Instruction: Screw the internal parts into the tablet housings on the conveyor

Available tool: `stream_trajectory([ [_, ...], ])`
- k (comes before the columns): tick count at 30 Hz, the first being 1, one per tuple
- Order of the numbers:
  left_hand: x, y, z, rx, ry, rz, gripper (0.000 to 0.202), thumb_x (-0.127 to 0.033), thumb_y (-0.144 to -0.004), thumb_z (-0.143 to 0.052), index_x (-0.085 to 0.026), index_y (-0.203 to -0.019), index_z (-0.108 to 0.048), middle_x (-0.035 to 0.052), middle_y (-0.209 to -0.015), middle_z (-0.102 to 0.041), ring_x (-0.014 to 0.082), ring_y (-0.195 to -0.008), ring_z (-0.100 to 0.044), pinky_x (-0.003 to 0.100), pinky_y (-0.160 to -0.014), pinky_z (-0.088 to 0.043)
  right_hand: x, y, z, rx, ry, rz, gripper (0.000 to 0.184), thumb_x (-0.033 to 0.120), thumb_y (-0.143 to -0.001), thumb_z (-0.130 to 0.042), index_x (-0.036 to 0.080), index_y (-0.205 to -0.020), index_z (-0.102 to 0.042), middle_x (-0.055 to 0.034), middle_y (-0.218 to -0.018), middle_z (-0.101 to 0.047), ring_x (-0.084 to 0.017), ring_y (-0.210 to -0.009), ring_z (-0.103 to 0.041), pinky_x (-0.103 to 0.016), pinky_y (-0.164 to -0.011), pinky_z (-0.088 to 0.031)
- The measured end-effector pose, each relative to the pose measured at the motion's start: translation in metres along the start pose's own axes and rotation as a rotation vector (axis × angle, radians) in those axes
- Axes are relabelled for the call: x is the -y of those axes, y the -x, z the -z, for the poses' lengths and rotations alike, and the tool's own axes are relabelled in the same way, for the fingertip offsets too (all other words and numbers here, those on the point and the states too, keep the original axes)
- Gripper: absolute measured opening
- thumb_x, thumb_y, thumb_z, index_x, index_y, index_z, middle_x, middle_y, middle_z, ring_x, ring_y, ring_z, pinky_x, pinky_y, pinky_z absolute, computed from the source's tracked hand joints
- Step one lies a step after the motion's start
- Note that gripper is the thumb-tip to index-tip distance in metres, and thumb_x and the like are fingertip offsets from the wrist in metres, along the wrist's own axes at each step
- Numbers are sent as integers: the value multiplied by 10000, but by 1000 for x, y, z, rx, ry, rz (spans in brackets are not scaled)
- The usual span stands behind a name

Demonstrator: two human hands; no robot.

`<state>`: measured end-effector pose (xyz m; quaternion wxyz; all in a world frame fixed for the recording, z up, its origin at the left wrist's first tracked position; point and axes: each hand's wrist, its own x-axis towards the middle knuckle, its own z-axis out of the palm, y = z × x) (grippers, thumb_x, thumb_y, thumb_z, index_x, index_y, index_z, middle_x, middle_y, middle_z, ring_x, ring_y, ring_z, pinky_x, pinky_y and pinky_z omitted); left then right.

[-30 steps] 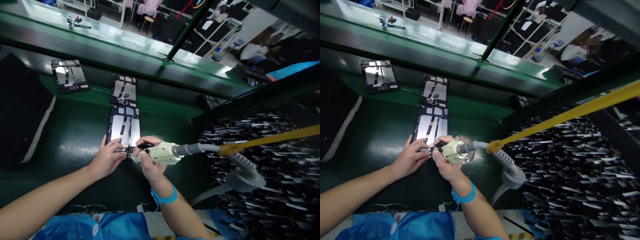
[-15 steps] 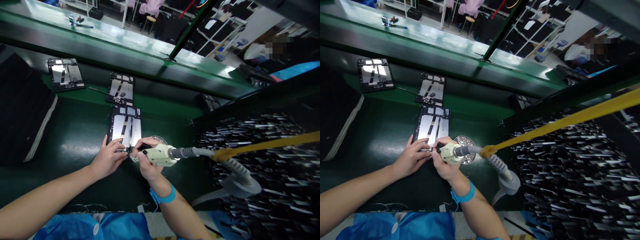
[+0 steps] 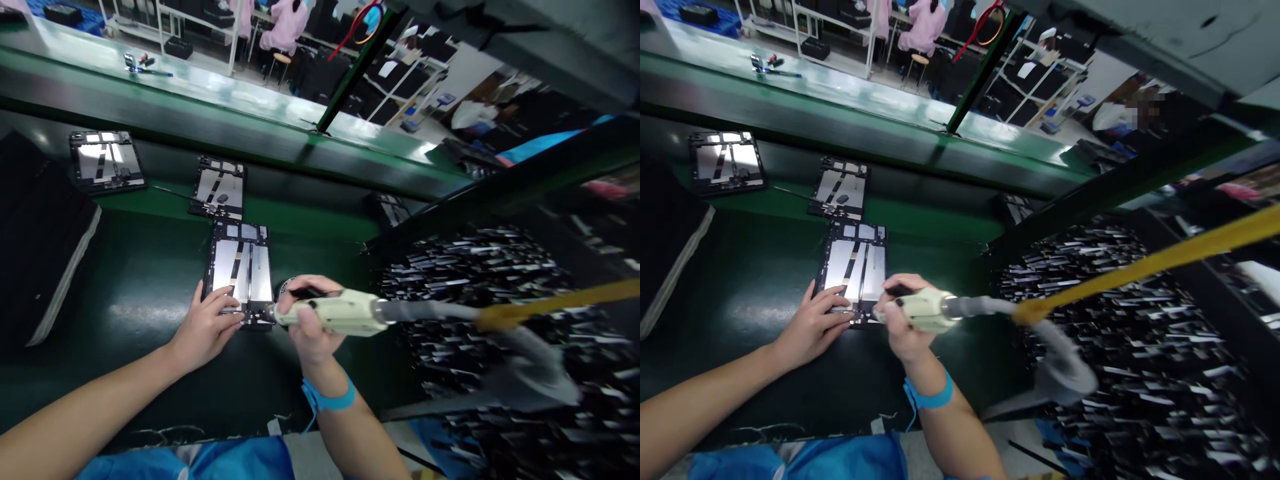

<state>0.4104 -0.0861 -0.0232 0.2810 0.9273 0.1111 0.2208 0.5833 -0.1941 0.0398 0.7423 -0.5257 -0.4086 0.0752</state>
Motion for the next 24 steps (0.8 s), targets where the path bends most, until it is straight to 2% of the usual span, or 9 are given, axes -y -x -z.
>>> stream_trajectory([
  [3, 1, 0, -1, 8, -4, -2, 217, -192, -1011, -574, -264, -1073, -769, 71, -1164, -711, 315, -1350, -555, 751, -1184, -205, 0, -17, 13, -206, 58, 1, 226, 286, -859, -682, 256, -1069, -606, 0, -919, -654, -118, -520, -624, -291, -490, -533],
  [5, 1, 1, -2, 10, -11, 1, 219, -195, -1013, -572, -266, -1075, -770, 70, -1171, -712, 318, -1353, -554, 759, -1185, -196, -5, -22, 19, -262, 124, -3, 213, 257, -846, -690, 242, -1042, -609, 7, -894, -658, -113, -509, -618, -286, -499, -527],
  [10, 2, 2, -1, 18, -25, 1, 221, -207, -1015, -576, -278, -1094, -770, 66, -1194, -714, 322, -1364, -545, 760, -1187, -195, -18, -19, 25, -247, 180, -30, 208, 248, -840, -717, 224, -1022, -620, -1, -898, -668, -116, -527, -633, -280, -508, -523],
  [17, 0, 1, 5, 54, -21, 11, 224, -201, -1020, -562, -271, -1096, -761, 61, -1209, -716, 320, -1378, -537, 771, -1186, -182, -20, -18, 30, -278, 221, -24, 186, 227, -841, -717, 208, -1002, -627, 19, -806, -660, -119, -526, -631, -283, -526, -532],
  [24, -1, 0, 6, 45, -21, 23, 224, -197, -1007, -577, -275, -1084, -773, 63, -1199, -722, 324, -1362, -554, 762, -1178, -228, -24, -19, 34, -271, 236, -46, 173, 251, -853, -714, 210, -1000, -632, 26, -769, -651, -122, -536, -625, -287, -543, -538],
])
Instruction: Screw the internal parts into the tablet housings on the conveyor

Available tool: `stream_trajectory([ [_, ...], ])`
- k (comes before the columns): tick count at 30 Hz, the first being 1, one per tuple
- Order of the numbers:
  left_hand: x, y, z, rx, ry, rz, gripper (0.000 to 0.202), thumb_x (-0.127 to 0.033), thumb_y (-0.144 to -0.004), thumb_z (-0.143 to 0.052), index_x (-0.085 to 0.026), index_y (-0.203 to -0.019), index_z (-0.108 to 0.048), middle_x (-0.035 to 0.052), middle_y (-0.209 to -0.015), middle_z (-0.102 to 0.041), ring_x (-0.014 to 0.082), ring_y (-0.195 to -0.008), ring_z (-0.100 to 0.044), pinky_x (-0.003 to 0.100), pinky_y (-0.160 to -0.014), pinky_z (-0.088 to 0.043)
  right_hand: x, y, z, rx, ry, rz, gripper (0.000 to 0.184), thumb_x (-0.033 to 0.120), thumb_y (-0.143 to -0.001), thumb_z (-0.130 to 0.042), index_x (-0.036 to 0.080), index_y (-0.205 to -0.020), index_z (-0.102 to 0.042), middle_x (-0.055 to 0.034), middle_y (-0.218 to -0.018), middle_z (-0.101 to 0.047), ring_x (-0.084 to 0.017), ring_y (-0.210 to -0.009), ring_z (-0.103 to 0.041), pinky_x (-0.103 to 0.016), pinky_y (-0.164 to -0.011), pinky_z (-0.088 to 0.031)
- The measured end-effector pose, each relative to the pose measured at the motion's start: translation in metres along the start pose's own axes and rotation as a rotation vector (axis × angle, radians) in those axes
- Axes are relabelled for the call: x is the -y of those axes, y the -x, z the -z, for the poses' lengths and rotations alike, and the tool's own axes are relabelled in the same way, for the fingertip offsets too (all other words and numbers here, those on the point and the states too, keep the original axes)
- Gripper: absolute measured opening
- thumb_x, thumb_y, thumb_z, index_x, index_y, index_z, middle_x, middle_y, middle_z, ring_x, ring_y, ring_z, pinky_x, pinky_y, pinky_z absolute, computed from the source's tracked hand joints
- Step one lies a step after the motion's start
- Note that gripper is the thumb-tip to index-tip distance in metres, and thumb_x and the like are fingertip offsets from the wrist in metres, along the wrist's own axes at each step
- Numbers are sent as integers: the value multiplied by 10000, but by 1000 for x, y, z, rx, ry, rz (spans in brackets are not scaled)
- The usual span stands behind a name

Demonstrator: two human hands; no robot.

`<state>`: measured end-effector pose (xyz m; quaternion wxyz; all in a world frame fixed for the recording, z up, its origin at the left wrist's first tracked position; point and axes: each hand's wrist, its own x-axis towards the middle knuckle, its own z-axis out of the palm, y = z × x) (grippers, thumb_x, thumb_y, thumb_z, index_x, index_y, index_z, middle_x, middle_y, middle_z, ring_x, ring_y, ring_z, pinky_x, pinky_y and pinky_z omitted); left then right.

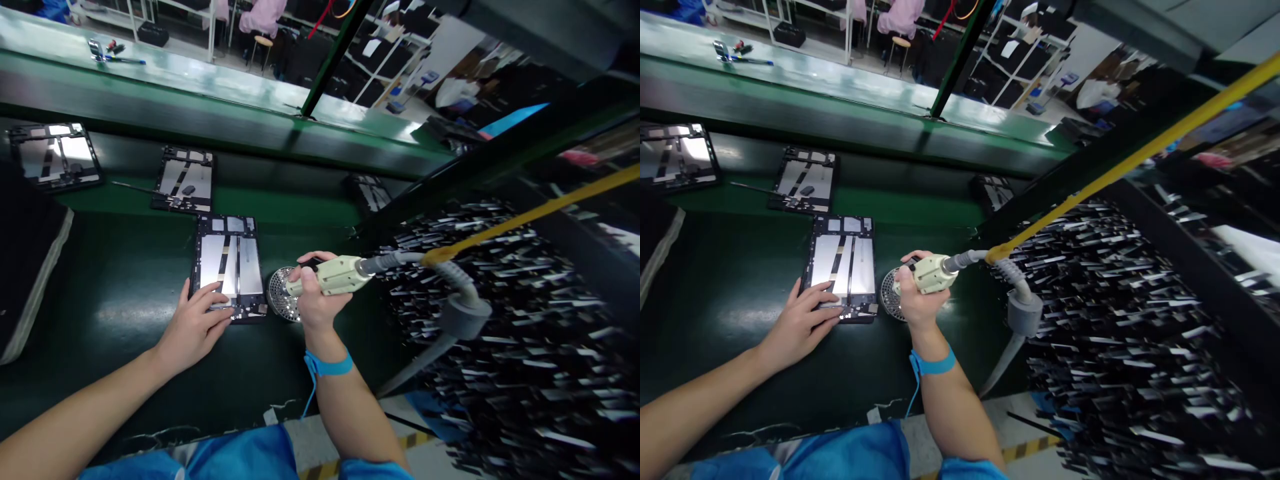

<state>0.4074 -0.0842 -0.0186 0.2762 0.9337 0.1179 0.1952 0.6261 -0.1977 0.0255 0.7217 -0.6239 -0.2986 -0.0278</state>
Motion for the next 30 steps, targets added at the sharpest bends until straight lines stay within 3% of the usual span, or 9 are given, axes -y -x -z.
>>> stream_trajectory([
  [20, 2, 1, -2, 35, 10, 9, 226, -213, -1021, -545, -280, -1118, -737, 59, -1220, -703, 312, -1397, -513, 756, -1194, -165, -4, -1, -3, -9, -16, -11, 193, 258, -844, -728, 200, -1001, -631, 3, -872, -660, -115, -543, -631, -283, -539, -542],
  [26, 0, -2, -4, 21, 20, 20, 216, -220, -998, -570, -241, -1178, -687, 81, -1210, -704, 323, -1387, -520, 743, -1206, -160, 19, -1, -8, -7, -92, 16, 188, 244, -864, -704, 216, -1033, -625, 6, -887, -658, -112, -528, -630, -278, -516, -525],
  [30, 0, -4, -5, 31, 30, 22, 267, -244, -977, -603, -224, -1237, -657, 105, -1225, -696, 342, -1385, -513, 740, -1206, -165, 38, 15, -21, 128, -240, -4, 213, 259, -872, -672, 239, -1076, -615, 4, -928, -647, -118, -546, -633, -293, -516, -535],
])
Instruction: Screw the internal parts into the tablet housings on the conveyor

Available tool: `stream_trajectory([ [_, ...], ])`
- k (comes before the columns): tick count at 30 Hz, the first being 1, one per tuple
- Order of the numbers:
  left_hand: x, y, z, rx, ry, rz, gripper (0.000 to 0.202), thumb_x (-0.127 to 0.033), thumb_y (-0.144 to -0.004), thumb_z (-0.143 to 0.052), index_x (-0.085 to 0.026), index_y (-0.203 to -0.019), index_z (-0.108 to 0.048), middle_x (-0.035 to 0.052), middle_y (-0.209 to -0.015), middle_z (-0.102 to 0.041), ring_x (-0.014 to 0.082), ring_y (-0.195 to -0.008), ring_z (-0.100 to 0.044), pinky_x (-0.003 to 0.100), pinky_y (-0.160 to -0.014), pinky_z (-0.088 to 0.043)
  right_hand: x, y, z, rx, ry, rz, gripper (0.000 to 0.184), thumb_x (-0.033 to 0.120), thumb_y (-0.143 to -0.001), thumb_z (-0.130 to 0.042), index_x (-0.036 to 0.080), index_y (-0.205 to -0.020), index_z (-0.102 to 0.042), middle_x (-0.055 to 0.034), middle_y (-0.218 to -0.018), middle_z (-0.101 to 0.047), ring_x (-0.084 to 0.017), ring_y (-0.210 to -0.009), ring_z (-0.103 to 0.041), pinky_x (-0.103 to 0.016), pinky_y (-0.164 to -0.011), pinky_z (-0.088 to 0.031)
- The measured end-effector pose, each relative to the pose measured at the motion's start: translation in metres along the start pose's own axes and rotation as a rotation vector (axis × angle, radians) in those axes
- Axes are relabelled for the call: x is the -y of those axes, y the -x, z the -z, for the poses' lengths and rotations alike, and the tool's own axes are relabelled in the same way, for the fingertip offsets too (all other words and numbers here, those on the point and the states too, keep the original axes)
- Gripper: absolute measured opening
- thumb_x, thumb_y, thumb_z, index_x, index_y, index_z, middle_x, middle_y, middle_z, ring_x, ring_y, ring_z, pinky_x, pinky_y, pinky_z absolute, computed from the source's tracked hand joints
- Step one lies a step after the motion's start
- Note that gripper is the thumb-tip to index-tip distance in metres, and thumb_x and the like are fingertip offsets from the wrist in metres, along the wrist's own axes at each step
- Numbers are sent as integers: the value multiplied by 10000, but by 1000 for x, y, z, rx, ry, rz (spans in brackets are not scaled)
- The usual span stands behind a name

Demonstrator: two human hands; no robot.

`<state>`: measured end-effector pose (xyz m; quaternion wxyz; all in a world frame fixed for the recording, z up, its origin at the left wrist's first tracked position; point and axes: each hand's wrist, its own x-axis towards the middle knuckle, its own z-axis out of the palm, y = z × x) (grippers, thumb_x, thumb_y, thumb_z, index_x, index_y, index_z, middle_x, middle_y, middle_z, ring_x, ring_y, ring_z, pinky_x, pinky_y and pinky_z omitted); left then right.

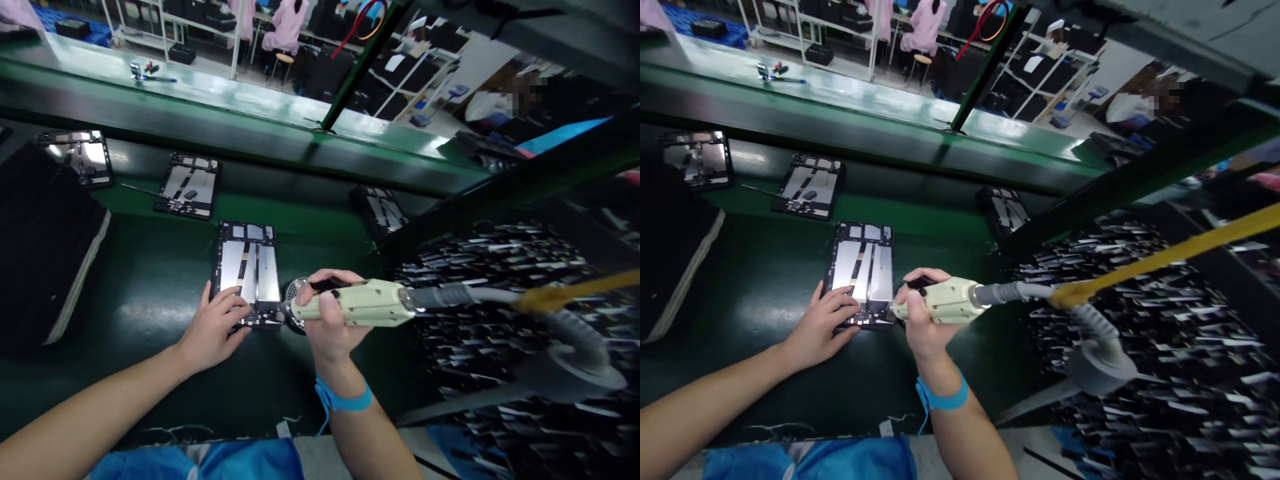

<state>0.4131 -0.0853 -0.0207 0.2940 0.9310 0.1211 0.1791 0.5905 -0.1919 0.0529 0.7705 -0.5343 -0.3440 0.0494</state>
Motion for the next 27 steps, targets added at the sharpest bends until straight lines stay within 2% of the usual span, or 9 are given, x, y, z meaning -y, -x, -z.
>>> stream_trajectory([
  [4, -1, -2, 2, 39, 6, -4, 320, -253, -946, -641, -225, -1264, -644, 113, -1256, -681, 358, -1413, -481, 746, -1207, -148, -4, 19, -15, 197, -61, -44, 284, 255, -877, -681, 263, -1149, -601, -5, -974, -654, -120, -570, -644, -301, -541, -539],
  [7, -3, -3, 3, 58, 18, 5, 331, -248, -936, -649, -229, -1266, -639, 109, -1272, -673, 357, -1423, -468, 751, -1207, -127, -12, 27, -19, 259, -63, -50, 289, 242, -876, -697, 266, -1151, -611, -5, -982, -650, -123, -595, -649, -328, -606, -554],
  [13, -4, -4, 3, 48, 50, 9, 356, -228, -915, -653, -235, -1270, -640, 101, -1260, -675, 341, -1422, -472, 735, -1217, -98, -19, 31, -21, 256, -16, -50, 287, 262, -876, -708, 260, -1150, -622, -15, -966, -655, -154, -667, -670, -371, -692, -564],
  [19, -4, -5, 4, 49, 62, 18, 352, -215, -913, -647, -231, -1265, -644, 101, -1257, -677, 341, -1423, -471, 740, -1215, -94, -19, 32, -20, 279, 28, -84, 269, 332, -887, -698, 258, -1131, -613, -17, -950, -662, -153, -633, -652, -381, -685, -572],
  [23, -4, -5, 3, 47, 53, 16, 333, -215, -913, -637, -239, -1244, -649, 94, -1260, -674, 339, -1423, -470, 744, -1215, -99, -22, 33, -20, 261, 56, -55, 285, 358, -871, -714, 246, -1114, -615, -37, -950, -657, -193, -738, -687, -411, -728, -595],
  [27, -4, -5, 2, 51, 50, 16, 332, -206, -909, -631, -237, -1240, -639, 97, -1267, -671, 334, -1427, -462, 753, -1208, -104, -24, 35, -21, 262, 61, -59, 293, 373, -870, -713, 241, -1109, -607, -35, -952, -650, -186, -732, -685, -398, -701, -600],
])
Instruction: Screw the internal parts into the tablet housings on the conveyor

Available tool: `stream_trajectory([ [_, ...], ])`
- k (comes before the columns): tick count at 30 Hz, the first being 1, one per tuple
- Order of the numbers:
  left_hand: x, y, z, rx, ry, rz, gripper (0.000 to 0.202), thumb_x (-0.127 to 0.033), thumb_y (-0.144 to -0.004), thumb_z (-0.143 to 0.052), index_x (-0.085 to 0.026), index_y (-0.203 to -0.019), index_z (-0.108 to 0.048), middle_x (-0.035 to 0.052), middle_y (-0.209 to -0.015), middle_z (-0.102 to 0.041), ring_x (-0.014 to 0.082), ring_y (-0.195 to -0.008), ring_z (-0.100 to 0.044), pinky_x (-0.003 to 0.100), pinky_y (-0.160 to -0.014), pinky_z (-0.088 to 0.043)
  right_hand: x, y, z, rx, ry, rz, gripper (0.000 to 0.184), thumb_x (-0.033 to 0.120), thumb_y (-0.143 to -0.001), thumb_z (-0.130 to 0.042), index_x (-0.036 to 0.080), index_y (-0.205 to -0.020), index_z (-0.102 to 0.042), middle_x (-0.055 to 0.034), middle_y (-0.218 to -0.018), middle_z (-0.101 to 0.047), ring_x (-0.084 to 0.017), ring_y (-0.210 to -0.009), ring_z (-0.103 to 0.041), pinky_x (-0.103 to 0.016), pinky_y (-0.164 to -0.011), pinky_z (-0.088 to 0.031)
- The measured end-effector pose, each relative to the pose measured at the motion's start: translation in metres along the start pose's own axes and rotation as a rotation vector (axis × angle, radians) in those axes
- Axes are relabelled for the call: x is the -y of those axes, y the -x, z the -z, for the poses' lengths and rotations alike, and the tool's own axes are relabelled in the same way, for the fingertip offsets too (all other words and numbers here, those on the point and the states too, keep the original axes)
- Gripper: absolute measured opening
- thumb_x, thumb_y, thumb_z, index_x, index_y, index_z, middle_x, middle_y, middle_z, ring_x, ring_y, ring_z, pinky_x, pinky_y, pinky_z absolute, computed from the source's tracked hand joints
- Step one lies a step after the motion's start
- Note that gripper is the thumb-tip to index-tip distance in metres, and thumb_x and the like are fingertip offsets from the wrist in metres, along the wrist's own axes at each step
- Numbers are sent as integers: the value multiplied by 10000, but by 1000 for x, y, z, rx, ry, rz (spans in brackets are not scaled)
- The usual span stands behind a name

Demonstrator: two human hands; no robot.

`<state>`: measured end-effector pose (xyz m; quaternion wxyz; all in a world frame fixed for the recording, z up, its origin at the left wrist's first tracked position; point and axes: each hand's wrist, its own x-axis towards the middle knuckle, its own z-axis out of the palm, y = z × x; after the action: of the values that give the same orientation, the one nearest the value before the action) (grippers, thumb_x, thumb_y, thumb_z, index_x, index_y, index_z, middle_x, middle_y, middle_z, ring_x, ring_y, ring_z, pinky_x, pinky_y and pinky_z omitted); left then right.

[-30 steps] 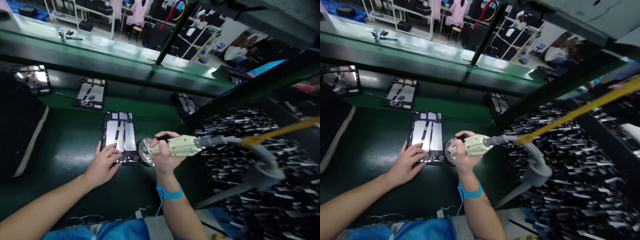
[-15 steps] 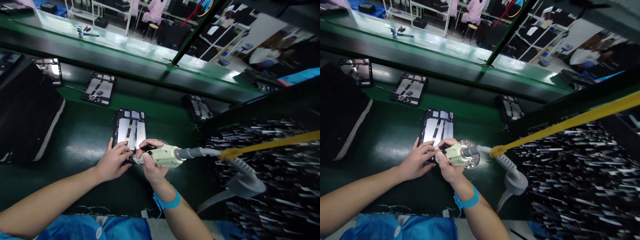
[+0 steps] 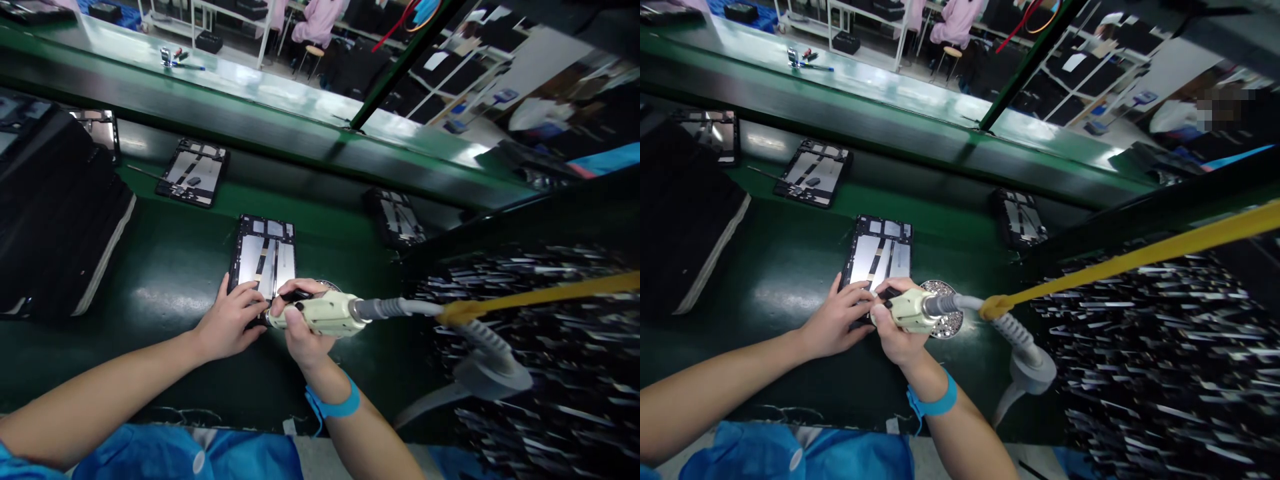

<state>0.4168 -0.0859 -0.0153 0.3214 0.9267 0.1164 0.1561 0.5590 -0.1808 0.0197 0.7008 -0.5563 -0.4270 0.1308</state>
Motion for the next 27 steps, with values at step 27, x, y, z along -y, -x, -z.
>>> stream_trajectory([
  [27, 15, -16, -9, -98, -129, 52, 325, -307, -971, -641, -283, -1295, -644, 105, -1285, -698, 331, -1392, -507, 755, -1217, -135, 10, -10, 16, -53, 38, -9, 190, 269, -834, -730, 230, -1014, -682, -53, -865, -688, -182, -605, -650, -351, -557, -597],
])
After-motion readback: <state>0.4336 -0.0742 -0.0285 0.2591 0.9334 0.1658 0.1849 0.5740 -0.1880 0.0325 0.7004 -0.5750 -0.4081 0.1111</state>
